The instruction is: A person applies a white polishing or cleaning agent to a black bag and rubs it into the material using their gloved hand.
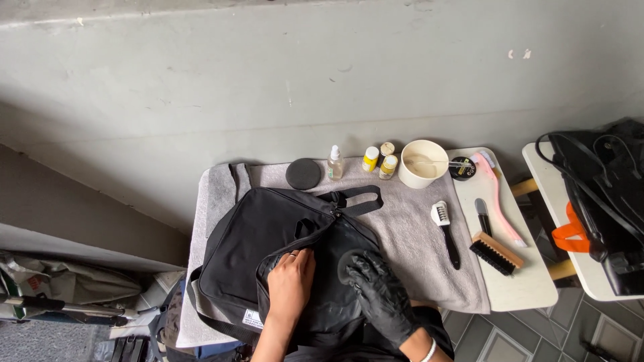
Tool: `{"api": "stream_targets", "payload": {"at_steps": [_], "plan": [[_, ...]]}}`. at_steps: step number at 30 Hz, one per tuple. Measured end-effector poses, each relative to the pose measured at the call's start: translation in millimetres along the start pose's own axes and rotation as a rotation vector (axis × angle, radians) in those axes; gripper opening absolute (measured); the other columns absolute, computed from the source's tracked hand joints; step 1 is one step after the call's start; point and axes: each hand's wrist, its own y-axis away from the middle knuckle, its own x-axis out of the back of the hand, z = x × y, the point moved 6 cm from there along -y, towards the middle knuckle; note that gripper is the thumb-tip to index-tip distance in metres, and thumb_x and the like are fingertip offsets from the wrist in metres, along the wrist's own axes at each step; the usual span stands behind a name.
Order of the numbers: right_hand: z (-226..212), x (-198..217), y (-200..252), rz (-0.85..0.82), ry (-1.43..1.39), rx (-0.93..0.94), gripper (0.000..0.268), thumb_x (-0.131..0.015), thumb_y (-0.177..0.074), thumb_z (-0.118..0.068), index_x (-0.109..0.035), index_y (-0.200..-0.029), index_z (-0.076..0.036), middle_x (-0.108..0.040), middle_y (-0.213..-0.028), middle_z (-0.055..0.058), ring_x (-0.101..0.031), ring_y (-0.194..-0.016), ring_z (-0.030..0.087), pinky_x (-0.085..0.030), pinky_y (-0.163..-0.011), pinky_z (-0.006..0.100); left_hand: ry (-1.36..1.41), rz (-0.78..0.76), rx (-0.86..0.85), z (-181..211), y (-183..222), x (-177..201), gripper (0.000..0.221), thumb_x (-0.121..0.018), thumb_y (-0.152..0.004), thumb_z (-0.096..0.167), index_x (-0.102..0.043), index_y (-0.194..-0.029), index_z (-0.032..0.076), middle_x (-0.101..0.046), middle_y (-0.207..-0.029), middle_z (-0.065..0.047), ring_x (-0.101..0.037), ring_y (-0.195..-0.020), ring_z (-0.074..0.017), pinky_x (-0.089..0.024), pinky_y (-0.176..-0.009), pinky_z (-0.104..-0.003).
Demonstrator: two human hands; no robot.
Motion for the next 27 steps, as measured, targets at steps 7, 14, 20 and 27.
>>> {"api": "stream_targets", "payload": {"at_steps": [7, 14, 20, 27], "plan": [[-23.9, -41.0, -0.3, -0.205, -0.11, 0.089, 0.04, -0.054, -0.091, -0.012, -0.067, -0.128, -0.004, -0.057, -0.144, 0.022, -0.045, -0.139, 0.044, -0.033, -0.117, 0.055, -0.094, 0.035, -0.072, 7.5, 3.1, -3.6, 0.02, -0.064, -0.098, 0.017, -0.055, -0.08, 0.017, -0.054, -0.063, 0.001, -0.054, -0.06, -0.0191, -0.041, -0.044, -0.038], [-29.3, -16.1, 10.2, -0.115, -0.255, 0.077, 0.028, -0.055, -0.097, -0.009, -0.072, -0.119, -0.008, -0.068, -0.133, 0.011, -0.059, -0.131, 0.033, -0.043, -0.111, 0.046, -0.114, 0.061, -0.164, 13.4, -0.4, 3.3, 0.029, -0.061, -0.098, 0.011, -0.047, -0.074, 0.016, -0.046, -0.055, 0.0, -0.047, -0.052, -0.0189, -0.037, -0.043, -0.038], [13.0, 14.0, 27.7, -0.081, -0.091, -0.098, 0.041, -0.059, -0.096, -0.012, -0.063, -0.137, -0.008, -0.06, -0.145, 0.012, -0.052, -0.138, 0.033, -0.035, -0.121, 0.047, -0.059, 0.091, -0.118, 16.8, -3.6, 10.1, 0.023, -0.067, -0.097, 0.015, -0.058, -0.076, 0.014, -0.051, -0.052, -0.003, -0.051, -0.052, -0.0207, -0.042, -0.045, -0.037], [1.1, -8.7, -1.3, 0.049, 0.171, 0.121, 0.038, -0.051, -0.106, -0.016, -0.058, -0.14, -0.001, -0.054, -0.148, 0.022, -0.053, -0.137, 0.041, -0.04, -0.119, 0.053, -0.131, 0.13, -0.201, 21.2, -0.6, 8.5, 0.027, -0.064, -0.098, 0.009, -0.051, -0.074, 0.012, -0.044, -0.051, -0.005, -0.046, -0.05, -0.0224, -0.04, -0.048, -0.038]]}}
